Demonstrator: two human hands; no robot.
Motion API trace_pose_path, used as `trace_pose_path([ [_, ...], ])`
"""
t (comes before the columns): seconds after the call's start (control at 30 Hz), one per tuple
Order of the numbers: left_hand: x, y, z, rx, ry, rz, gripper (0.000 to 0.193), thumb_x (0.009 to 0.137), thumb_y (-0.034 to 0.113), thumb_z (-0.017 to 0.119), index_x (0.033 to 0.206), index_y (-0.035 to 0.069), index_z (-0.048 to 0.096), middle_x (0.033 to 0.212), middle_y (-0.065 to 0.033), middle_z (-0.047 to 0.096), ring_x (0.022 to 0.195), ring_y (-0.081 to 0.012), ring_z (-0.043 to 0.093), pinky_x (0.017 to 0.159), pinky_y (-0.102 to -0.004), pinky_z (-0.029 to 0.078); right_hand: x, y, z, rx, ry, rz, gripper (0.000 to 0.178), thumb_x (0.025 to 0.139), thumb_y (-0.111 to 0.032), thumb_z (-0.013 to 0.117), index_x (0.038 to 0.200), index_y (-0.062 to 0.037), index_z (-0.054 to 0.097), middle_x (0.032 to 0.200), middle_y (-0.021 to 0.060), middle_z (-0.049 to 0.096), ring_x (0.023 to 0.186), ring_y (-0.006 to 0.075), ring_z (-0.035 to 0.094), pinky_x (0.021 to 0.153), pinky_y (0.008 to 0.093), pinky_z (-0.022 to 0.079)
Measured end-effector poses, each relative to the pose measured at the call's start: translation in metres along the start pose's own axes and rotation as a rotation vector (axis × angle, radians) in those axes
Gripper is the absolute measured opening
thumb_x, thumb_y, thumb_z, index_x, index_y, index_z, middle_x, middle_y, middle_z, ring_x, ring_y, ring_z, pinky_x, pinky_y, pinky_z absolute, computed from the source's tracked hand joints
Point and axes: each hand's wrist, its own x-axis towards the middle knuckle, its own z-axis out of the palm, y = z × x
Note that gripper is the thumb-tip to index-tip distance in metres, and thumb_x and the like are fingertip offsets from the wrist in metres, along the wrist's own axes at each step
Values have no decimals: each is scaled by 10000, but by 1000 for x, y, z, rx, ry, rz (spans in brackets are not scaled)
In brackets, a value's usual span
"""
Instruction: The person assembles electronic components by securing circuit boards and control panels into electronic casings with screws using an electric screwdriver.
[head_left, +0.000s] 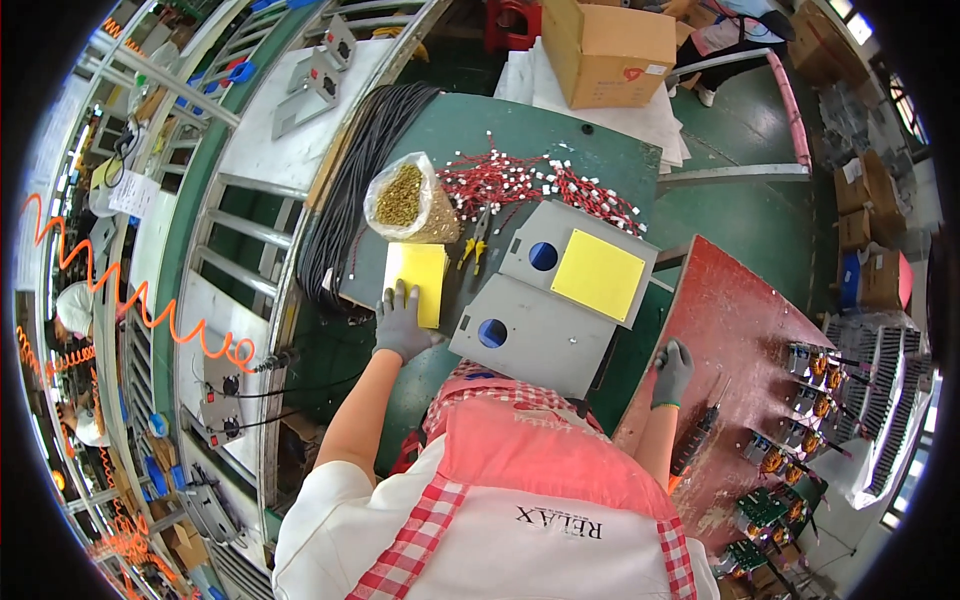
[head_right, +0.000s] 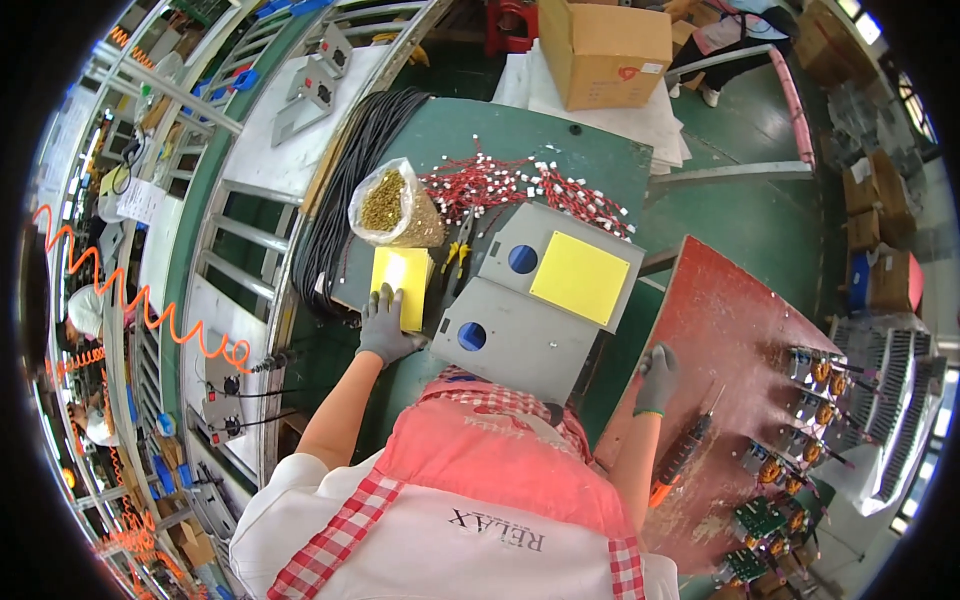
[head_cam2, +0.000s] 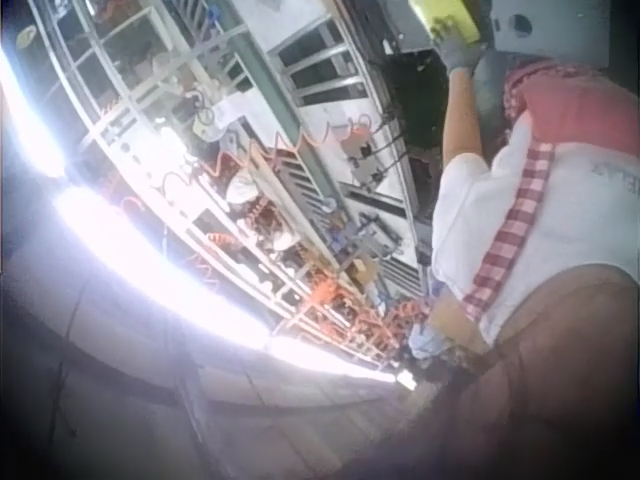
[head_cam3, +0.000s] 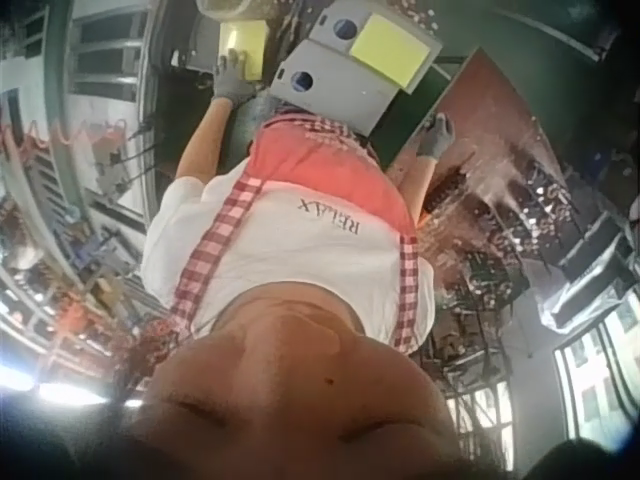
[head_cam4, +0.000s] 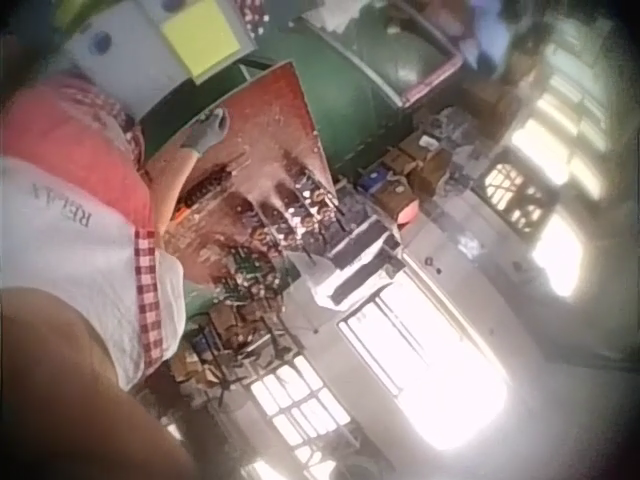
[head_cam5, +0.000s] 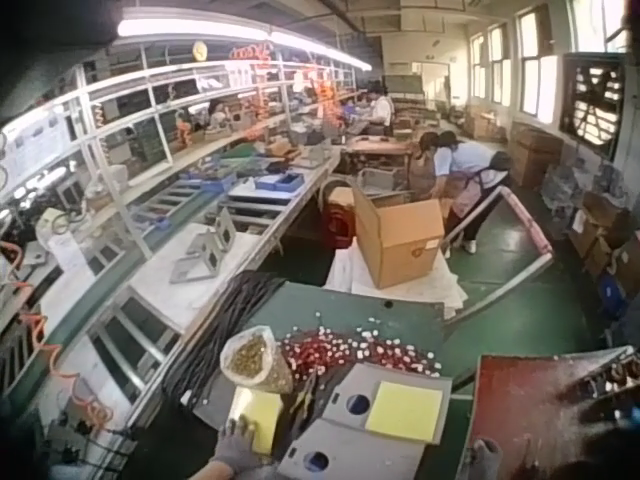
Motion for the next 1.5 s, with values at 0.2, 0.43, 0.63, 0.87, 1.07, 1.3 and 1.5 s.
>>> trace_pose_path([
  [0.2,-2,-37,22,87,-163,36,797,680,378,760,1340,124,393,1422,-150,352,1254,-369,405,1002,-421,384,-16,-6,3,-116,-38,55,210,906,-119,509,1056,12,575,793,23,549,648,71,500,543,197,423],
  [0.43,4,-49,-10,54,-193,215,387,863,297,575,1207,125,542,1155,-117,609,980,-275,616,807,-379,506,-23,-29,28,-153,-168,-18,189,903,-125,550,1033,-1,610,805,31,579,657,79,522,550,196,436],
  [0.63,10,-7,-96,-531,545,-24,204,789,132,662,988,87,672,902,-87,690,752,-235,654,721,-316,513,-70,-48,58,-649,-172,-507,137,841,-78,577,940,-11,644,825,61,630,748,117,579,697,260,472],
  [0.87,3,96,-54,-1416,-153,-294,255,761,128,714,948,-37,660,831,-102,689,722,-148,637,666,-281,499,-116,-26,109,-271,-519,35,247,831,-50,583,1074,-11,611,924,52,626,741,82,596,618,227,469],
  [1.07,-2,122,19,-776,-48,31,242,806,239,655,1004,100,674,886,-147,671,802,-296,645,740,-372,500,-98,39,74,-679,-181,-115,150,805,-91,640,940,-32,667,635,63,594,600,113,557,553,259,444],
  [1.3,7,129,30,-806,-71,-35,216,797,231,663,952,85,701,927,-131,673,843,-278,642,772,-331,488,-104,36,83,-735,32,-190,178,791,-147,684,927,-31,681,707,101,643,620,153,587,624,281,466],
  [1.5,11,123,47,-915,-88,-99,209,788,219,672,940,79,705,902,-111,682,825,-241,649,776,-310,486,-105,37,90,-670,102,-115,218,769,-174,709,937,-36,697,786,113,683,704,165,645,688,270,488],
])
